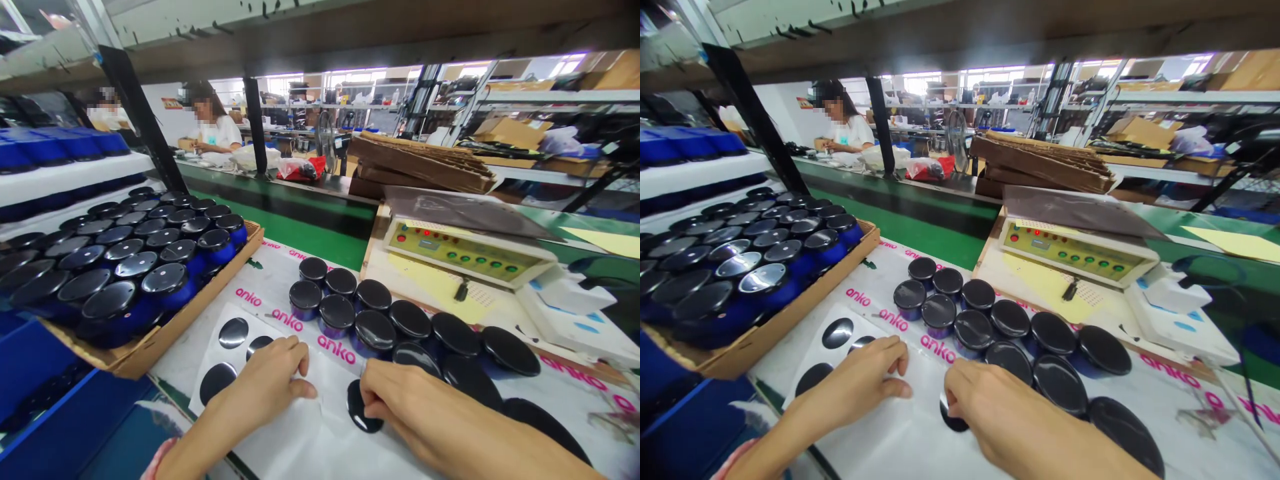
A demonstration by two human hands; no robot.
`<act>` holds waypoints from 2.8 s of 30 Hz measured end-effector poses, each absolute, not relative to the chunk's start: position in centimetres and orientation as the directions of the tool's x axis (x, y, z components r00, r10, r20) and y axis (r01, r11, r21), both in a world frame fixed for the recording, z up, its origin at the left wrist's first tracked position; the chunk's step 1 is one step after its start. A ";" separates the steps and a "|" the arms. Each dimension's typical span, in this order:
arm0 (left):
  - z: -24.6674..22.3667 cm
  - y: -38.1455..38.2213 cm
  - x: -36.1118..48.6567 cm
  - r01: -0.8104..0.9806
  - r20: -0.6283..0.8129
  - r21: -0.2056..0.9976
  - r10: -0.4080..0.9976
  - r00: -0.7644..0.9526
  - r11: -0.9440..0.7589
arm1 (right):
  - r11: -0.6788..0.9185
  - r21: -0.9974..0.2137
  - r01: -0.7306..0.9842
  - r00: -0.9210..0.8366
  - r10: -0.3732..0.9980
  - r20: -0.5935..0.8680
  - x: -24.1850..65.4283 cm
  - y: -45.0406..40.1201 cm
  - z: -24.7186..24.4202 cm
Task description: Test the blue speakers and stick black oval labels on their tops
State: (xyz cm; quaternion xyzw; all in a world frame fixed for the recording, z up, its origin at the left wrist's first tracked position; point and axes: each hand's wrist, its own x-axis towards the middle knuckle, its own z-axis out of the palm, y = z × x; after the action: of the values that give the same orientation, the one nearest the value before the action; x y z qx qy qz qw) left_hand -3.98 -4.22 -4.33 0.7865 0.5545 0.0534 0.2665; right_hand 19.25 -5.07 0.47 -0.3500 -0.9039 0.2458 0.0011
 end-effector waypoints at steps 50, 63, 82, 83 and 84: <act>-5.9 1.7 -2.4 0.748 0.436 0.364 0.812 0.389 -0.554 | 0.168 -0.766 0.621 -0.234 0.972 0.023 17.6 3.9 -1.8; -5.8 1.6 -2.3 0.752 0.430 0.377 0.821 0.376 -0.541 | 0.342 -0.576 0.743 -0.303 0.938 0.166 17.4 3.8 -2.7; -6.3 1.9 -2.1 0.756 0.430 0.341 0.807 0.404 -0.560 | 0.687 0.053 0.725 -0.657 0.665 0.356 17.1 3.5 -2.1; -6.0 2.0 -2.2 0.753 0.421 0.342 0.808 0.412 -0.562 | 0.683 0.140 0.716 -0.682 0.643 0.349 17.1 3.5 -1.9; -5.4 2.0 -2.5 0.746 0.406 0.353 0.811 0.421 -0.564 | 0.669 0.209 0.713 -0.695 0.634 0.341 17.1 3.5 -1.5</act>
State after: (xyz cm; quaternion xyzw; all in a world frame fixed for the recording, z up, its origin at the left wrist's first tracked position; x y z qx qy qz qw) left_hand -2.47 1.97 -5.41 0.8409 0.4629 0.2741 0.0593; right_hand 17.09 3.48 -1.53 -0.3717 -0.9056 -0.1649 0.1203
